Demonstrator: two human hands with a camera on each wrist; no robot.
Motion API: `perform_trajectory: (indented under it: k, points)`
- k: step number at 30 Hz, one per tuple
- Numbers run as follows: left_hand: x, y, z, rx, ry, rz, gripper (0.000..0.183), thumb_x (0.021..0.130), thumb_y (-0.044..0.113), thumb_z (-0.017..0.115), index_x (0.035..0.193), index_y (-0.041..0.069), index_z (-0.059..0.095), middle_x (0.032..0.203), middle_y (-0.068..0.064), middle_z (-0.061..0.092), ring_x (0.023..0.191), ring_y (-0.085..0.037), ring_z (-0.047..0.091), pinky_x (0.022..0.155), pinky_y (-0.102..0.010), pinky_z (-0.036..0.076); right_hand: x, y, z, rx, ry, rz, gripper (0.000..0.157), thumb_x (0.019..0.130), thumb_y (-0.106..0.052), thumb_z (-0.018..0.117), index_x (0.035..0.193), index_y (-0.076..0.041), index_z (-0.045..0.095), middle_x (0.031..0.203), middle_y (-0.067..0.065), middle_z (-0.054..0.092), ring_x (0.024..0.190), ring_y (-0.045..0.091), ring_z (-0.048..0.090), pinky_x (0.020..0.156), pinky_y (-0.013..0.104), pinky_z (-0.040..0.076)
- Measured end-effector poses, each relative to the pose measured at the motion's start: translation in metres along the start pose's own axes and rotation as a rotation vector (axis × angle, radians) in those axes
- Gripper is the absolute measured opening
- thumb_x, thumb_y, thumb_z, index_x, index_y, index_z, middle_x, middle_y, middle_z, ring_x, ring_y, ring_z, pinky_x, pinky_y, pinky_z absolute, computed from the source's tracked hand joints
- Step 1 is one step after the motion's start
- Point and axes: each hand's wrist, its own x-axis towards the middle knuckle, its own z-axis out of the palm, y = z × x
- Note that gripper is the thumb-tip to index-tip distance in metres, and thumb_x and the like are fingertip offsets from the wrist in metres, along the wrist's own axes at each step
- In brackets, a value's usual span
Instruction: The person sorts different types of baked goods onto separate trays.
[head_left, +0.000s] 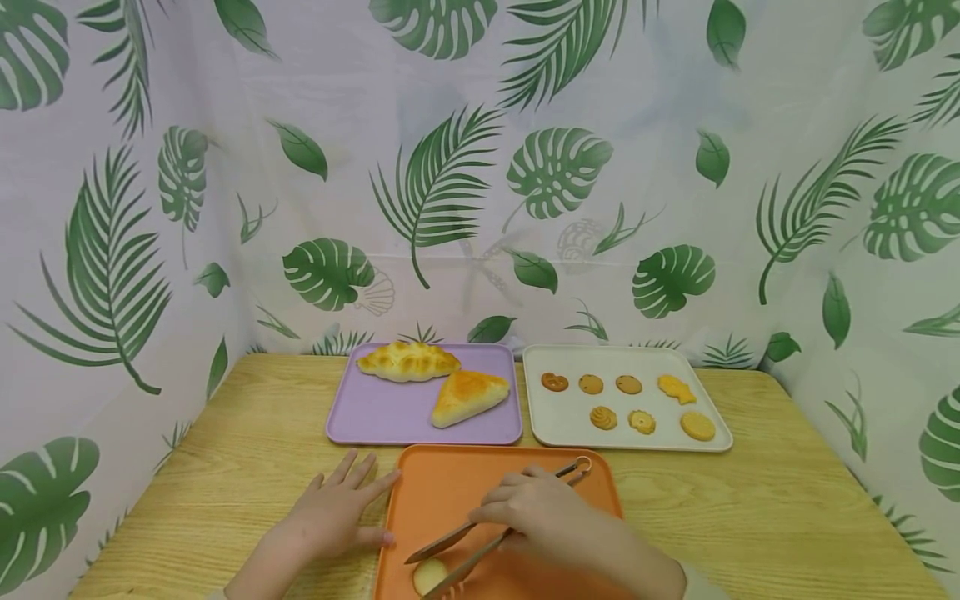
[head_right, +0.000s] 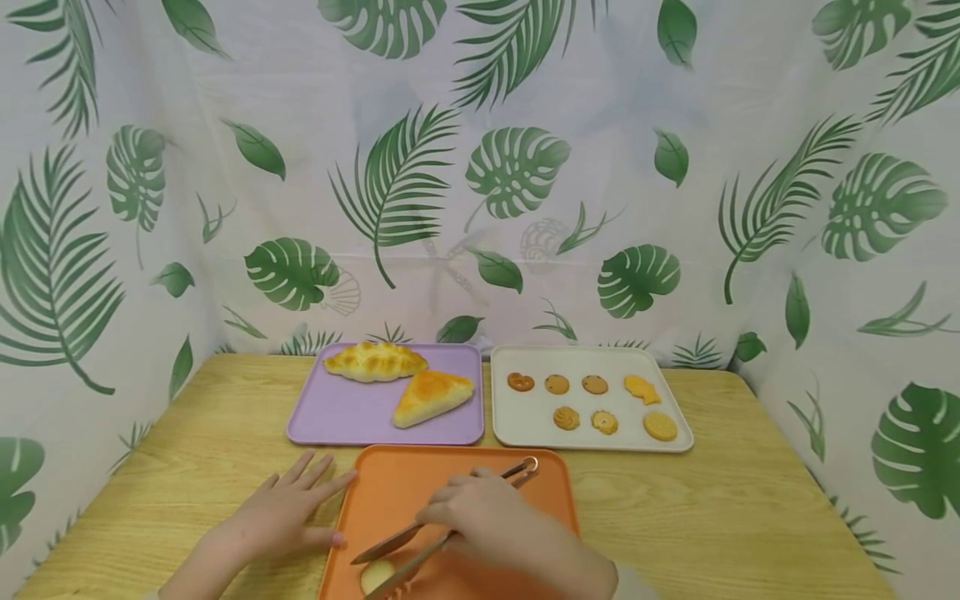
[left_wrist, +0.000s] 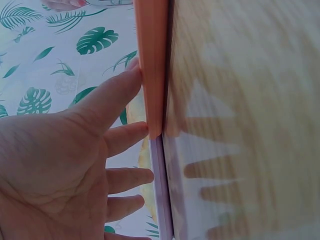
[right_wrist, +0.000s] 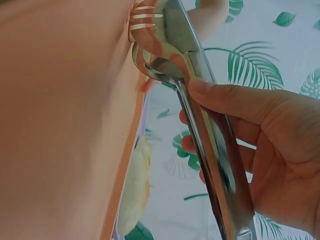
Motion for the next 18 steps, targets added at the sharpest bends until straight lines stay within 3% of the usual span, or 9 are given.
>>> perform_trajectory:
  k: [10, 18]
  points:
    - [-0.001, 0.001, -0.002, -0.011, -0.003, -0.001, 0.082, 0.079, 0.059, 0.067, 0.149, 0.024, 0.041, 0.158, -0.021, 0.029, 0.147, -0.047, 0.017, 0.105, -0.077, 0.025, -0.019, 0.02, -0.006, 0.006, 0.041, 0.107, 0.042, 0.075, -0.024, 0.082, 0.115, -0.024, 0.071, 0.108, -0.01, 0.072, 0.103, 0.012, 0.065, 0.087, 0.043, 0.051]
    - [-0.002, 0.001, -0.001, -0.017, -0.004, -0.004, 0.081, 0.08, 0.059, 0.066, 0.149, 0.025, 0.041, 0.158, -0.02, 0.029, 0.148, -0.047, 0.017, 0.105, -0.076, 0.024, -0.026, 0.027, -0.01, 0.024, 0.053, 0.152, 0.041, 0.074, -0.021, 0.083, 0.113, -0.024, 0.071, 0.108, -0.01, 0.071, 0.102, 0.014, 0.065, 0.088, 0.047, 0.052]
